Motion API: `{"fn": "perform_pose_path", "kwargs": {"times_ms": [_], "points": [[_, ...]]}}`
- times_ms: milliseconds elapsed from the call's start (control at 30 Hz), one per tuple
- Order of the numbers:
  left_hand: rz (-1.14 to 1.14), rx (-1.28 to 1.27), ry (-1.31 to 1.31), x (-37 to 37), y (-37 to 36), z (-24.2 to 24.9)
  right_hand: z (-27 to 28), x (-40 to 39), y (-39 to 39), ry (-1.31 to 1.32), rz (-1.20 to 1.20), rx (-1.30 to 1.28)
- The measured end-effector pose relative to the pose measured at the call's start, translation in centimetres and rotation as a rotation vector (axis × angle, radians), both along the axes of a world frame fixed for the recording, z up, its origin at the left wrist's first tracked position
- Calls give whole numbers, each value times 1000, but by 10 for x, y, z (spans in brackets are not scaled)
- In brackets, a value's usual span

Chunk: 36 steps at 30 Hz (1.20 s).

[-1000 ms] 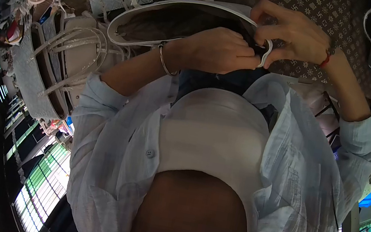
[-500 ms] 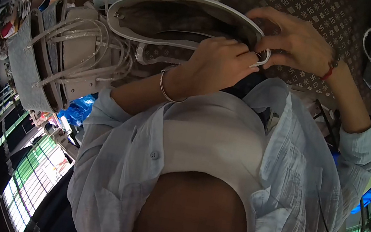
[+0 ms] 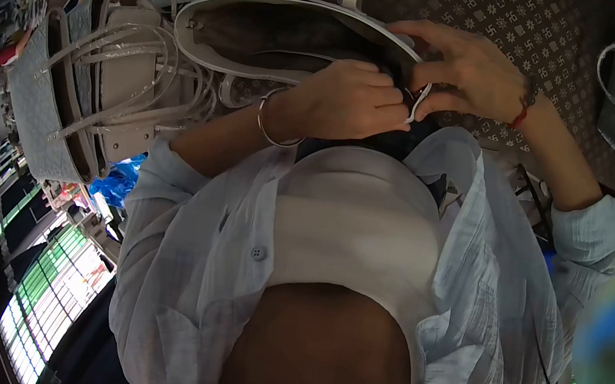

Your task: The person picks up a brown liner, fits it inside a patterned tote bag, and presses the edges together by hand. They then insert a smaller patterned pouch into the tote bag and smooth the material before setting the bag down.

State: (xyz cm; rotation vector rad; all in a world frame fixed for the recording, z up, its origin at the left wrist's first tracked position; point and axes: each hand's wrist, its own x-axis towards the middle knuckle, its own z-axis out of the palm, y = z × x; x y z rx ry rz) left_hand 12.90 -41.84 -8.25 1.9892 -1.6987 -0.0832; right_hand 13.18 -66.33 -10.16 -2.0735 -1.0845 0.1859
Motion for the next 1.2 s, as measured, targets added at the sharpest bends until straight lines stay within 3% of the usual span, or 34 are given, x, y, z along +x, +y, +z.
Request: {"fn": "perform_pose_path", "kwargs": {"times_ms": [200,433,500,633,867,1000,1200], "points": [[223,141,127,-6,38,9,-4,-13,-9,-131,-102,75],[286,131,131,-20,34,5,4,-50,7,-218,-62,13],[286,105,73,-28,30,-2,-5,-63,20,-232,-187,16],[365,48,-32,-29,25,-6,-10,-65,26,-252,-251,101],[327,31,-36,-13,58,7,-6,-43,12,-303,-235,15],[342,87,128,-5,116,10,-4,-31,-2,-309,-257,45],[358,179,267,-18,149,17,8,-29,-5,-396,-218,-142]]}}
